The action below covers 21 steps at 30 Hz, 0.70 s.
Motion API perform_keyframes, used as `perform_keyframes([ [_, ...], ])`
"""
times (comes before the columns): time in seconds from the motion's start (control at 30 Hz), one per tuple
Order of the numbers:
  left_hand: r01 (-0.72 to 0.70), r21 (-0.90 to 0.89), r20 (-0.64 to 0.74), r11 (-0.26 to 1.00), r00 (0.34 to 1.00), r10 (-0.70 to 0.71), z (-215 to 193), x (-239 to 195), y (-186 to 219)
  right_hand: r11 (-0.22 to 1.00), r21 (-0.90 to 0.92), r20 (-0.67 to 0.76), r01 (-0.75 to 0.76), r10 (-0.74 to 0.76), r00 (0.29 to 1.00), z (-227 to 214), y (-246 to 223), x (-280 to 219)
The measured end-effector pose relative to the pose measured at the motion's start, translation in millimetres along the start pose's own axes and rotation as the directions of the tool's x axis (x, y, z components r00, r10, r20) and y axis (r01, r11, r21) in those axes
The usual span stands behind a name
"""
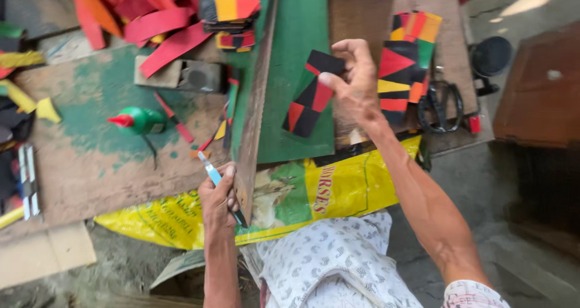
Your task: The person uses a utility knife and a metal ruler to cut a multicolored foam sheet into geometric shapes on a green cutting board. The person repeatedly aligns the ruler, cuts along its edge, and stacks the finished pieces.
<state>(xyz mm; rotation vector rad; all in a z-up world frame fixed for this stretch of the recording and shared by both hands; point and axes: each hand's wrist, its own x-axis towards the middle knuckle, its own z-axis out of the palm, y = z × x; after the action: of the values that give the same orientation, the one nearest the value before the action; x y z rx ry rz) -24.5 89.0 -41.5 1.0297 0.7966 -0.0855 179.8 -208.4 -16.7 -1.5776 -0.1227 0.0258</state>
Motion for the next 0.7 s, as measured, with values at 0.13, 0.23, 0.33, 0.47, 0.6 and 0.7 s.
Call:
perform_keyframes([
  [0.13,-0.059,0.040,0.001,0.997,0.998,0.059,8,-3,-3,1.000,0.003,-0.153,-0.001,0.002,0.988,-70,-21,-8],
  [0.23,-0.127,0.132,-0.022,0.983,0.991,0.131,18,-4,-6,0.971,-0.237,-0.193,-0.029,-0.018,0.981,-105,-28,-2],
  [0.33,-0.170,0.206,-0.035,0.964,0.983,0.181,25,-1,-4,0.546,-0.837,-0.119,0.006,-0.192,0.974,-112,-20,-2],
  [0.47,-0.171,0.270,-0.050,0.948,0.980,0.191,26,-5,-6,0.158,-0.973,0.072,0.169,-0.486,0.871,-105,-1,-6],
  [0.6,-0.175,0.266,-0.048,0.948,0.980,0.194,28,-2,-5,0.636,-0.767,-0.254,-0.088,-0.175,0.951,-106,5,-8],
  [0.7,-0.181,0.285,-0.056,0.941,0.977,0.205,26,-2,-7,0.949,-0.297,-0.277,-0.107,0.021,0.961,-126,-6,-8],
])
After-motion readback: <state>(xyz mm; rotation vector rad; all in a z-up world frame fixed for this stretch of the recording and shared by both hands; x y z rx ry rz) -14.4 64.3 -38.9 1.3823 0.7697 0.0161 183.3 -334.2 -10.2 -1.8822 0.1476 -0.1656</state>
